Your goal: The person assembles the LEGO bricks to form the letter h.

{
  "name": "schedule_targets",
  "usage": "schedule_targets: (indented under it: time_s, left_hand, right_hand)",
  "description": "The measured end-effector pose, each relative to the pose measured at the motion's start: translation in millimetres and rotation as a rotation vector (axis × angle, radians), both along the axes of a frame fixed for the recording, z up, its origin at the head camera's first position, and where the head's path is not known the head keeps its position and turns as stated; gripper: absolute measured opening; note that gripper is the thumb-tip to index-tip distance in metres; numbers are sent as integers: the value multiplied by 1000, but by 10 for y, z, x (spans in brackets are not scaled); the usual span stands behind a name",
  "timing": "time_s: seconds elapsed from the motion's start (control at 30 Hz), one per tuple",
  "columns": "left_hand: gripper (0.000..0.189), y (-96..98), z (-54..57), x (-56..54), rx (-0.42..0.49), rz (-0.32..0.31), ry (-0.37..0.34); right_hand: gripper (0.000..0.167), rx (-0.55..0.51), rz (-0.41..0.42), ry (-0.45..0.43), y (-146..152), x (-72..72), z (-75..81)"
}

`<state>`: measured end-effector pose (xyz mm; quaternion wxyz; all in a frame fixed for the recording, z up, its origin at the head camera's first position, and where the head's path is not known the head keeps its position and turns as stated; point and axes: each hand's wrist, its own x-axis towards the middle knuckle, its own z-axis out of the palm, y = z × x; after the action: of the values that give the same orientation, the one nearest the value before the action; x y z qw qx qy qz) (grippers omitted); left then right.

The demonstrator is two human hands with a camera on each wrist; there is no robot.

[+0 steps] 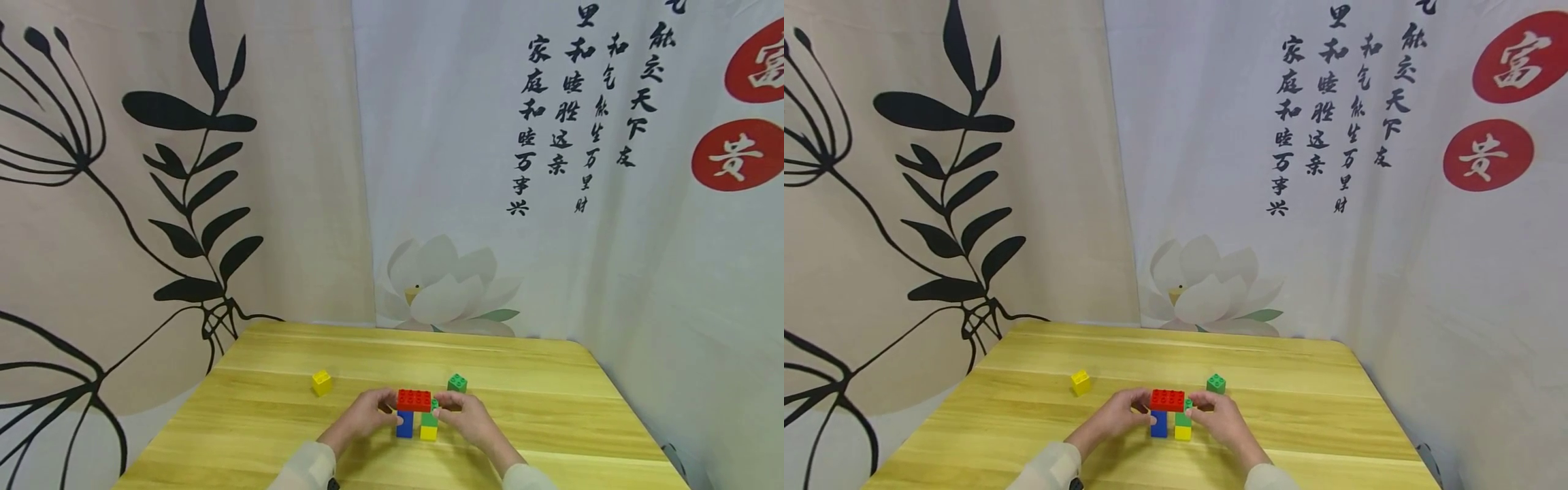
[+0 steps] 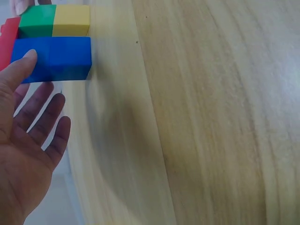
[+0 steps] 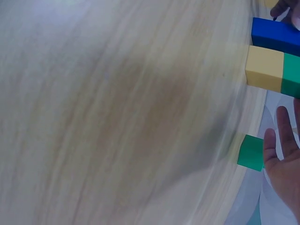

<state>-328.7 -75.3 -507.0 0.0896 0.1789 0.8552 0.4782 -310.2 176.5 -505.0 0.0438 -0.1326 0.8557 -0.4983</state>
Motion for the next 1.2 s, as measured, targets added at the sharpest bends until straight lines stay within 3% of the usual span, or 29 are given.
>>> schedule_targets:
  time_s: [0.27,0.67,1.2]
  left_hand:
    - [43,-122,-55,39,-12,-13,63]
    - [49,-254,9,47,-5,0,73]
    - [50,-469,39,-26,-20,76,93]
  right_hand:
    - [42,-1,8,-2,7,-24,-9]
    - [43,18,-1,-3,15,-14,23]
    - [41,6,-9,-19,-5,-14,10]
